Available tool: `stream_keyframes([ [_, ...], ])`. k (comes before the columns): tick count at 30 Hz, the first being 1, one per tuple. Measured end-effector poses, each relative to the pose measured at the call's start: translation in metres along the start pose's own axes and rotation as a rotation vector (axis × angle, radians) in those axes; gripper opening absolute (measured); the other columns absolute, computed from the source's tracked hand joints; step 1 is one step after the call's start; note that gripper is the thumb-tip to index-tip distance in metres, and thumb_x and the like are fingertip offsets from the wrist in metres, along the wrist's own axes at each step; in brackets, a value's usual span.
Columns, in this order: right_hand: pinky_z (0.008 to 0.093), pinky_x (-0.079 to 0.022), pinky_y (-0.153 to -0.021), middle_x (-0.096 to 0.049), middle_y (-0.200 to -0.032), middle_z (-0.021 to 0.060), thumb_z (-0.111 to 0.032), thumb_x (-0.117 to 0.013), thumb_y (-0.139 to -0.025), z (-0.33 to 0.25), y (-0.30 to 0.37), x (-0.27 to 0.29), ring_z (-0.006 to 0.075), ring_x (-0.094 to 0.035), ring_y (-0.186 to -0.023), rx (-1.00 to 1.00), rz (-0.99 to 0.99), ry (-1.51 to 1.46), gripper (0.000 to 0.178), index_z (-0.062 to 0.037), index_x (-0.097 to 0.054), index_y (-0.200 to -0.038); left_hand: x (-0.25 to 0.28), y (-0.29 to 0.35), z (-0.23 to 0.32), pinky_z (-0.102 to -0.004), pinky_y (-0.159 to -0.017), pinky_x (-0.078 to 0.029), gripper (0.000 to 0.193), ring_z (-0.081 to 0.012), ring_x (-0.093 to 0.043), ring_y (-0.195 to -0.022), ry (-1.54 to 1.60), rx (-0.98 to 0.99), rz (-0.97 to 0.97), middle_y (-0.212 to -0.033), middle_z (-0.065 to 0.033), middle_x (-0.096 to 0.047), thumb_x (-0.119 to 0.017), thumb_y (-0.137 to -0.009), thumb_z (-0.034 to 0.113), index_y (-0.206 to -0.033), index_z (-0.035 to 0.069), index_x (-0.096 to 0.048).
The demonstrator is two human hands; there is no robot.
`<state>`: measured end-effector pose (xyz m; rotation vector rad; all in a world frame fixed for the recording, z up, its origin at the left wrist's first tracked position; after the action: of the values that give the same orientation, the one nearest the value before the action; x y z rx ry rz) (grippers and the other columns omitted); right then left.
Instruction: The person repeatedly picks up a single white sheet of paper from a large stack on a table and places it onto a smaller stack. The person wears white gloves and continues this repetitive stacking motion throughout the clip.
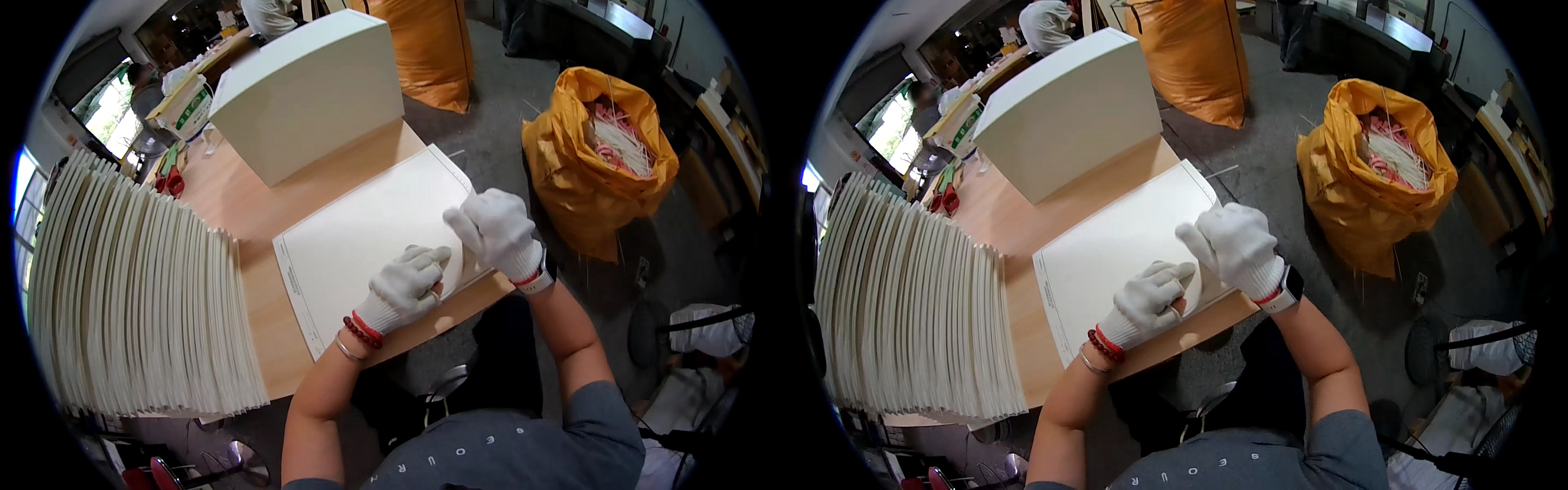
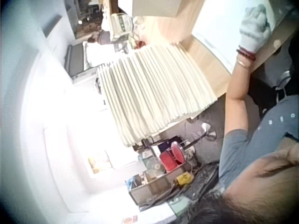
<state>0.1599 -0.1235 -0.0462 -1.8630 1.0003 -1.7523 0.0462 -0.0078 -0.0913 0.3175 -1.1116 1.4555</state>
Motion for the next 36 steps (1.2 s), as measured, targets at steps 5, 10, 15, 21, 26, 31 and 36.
stream_keyframes([
  [5, 0.0367, -0.047, -0.050, -0.056, -0.066, 0.0082, -0.012, -0.064, -0.078, 0.011, 0.004, -0.004, 0.0252, -0.060, -0.058, 0.050, -0.005, 0.160, 0.024, 0.0001, -0.062, -0.099, -0.001, 0.002, -0.014, -0.0365, -0.078, -0.053, 0.017, -0.0343, -0.065, -0.093, 0.081, 0.123, 0.037, -0.118, -0.0178, -0.067, -0.068, -0.078, 0.006, -0.092, 0.000, -0.063],
  [10, 0.0345, -0.047, -0.048, -0.058, -0.068, 0.0081, -0.007, -0.062, -0.078, 0.020, 0.011, -0.002, 0.0242, -0.060, -0.057, -0.061, 0.035, 0.049, 0.023, 0.0000, -0.061, -0.100, 0.000, 0.001, -0.017, -0.0348, -0.080, -0.054, 0.031, -0.0323, -0.067, -0.091, 0.129, 0.392, -0.110, -0.121, -0.0193, -0.066, -0.082, -0.074, 0.016, -0.095, 0.001, -0.064],
  [15, 0.0352, -0.045, -0.047, -0.059, -0.068, 0.0087, -0.011, -0.063, -0.083, 0.016, 0.017, 0.004, 0.0245, -0.059, -0.055, 0.074, 0.107, 0.137, 0.018, -0.0006, -0.062, -0.098, -0.001, 0.009, -0.016, -0.0334, -0.075, -0.052, 0.039, -0.0282, -0.066, -0.083, 0.183, 0.313, 0.125, -0.108, -0.0149, -0.069, -0.078, -0.079, 0.014, -0.114, 0.003, -0.064],
  [21, 0.0342, -0.044, -0.046, -0.060, -0.068, 0.0103, -0.010, -0.063, -0.087, 0.024, 0.017, -0.006, 0.0244, -0.060, -0.055, -0.079, 0.076, -0.065, 0.013, -0.0001, -0.063, -0.097, -0.003, 0.005, -0.016, -0.0324, -0.076, -0.053, 0.041, -0.0273, -0.067, -0.087, 0.060, 0.245, -0.092, -0.100, -0.0120, -0.067, -0.072, -0.081, 0.010, -0.121, 0.006, -0.061],
  [26, 0.0342, -0.045, -0.048, -0.055, -0.059, 0.0112, -0.015, -0.057, -0.096, 0.022, 0.014, -0.006, 0.0243, -0.060, -0.055, -0.089, 0.155, 0.006, 0.021, 0.0000, -0.063, -0.082, -0.005, 0.006, -0.014, -0.0318, -0.079, -0.053, 0.046, -0.0277, -0.067, -0.089, 0.077, 0.252, 0.046, -0.103, -0.0117, -0.066, -0.079, -0.076, 0.009, -0.119, 0.007, -0.061],
  [31, 0.0364, -0.046, -0.050, -0.053, -0.056, 0.0134, -0.019, -0.057, -0.097, 0.032, 0.018, -0.006, 0.0259, -0.060, -0.055, -0.350, 0.130, -0.310, 0.034, -0.0001, -0.060, -0.069, -0.008, 0.008, -0.021, -0.0321, -0.081, -0.053, 0.052, -0.0276, -0.067, -0.091, 0.223, 0.197, 0.102, -0.107, -0.0120, -0.066, -0.080, -0.075, 0.007, -0.123, 0.008, -0.060],
  [36, 0.0369, -0.045, -0.050, -0.053, -0.057, 0.0141, -0.019, -0.056, -0.098, 0.027, 0.014, -0.002, 0.0270, -0.058, -0.054, -0.255, 0.119, -0.241, 0.035, 0.0004, -0.060, -0.069, -0.005, 0.004, -0.010, -0.0306, -0.079, -0.054, 0.044, -0.0274, -0.068, -0.090, 0.125, 0.120, 0.120, -0.113, -0.0144, -0.066, -0.073, -0.081, 0.005, -0.123, 0.005, -0.061],
])
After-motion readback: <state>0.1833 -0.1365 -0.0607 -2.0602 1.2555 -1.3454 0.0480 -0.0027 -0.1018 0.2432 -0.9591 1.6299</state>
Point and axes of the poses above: each hand's wrist, its own y-axis away from the middle knuckle, its own x-axis out of the back of the hand, z = x × y, the point moved 5 cm from there along -y, towards the middle knuckle
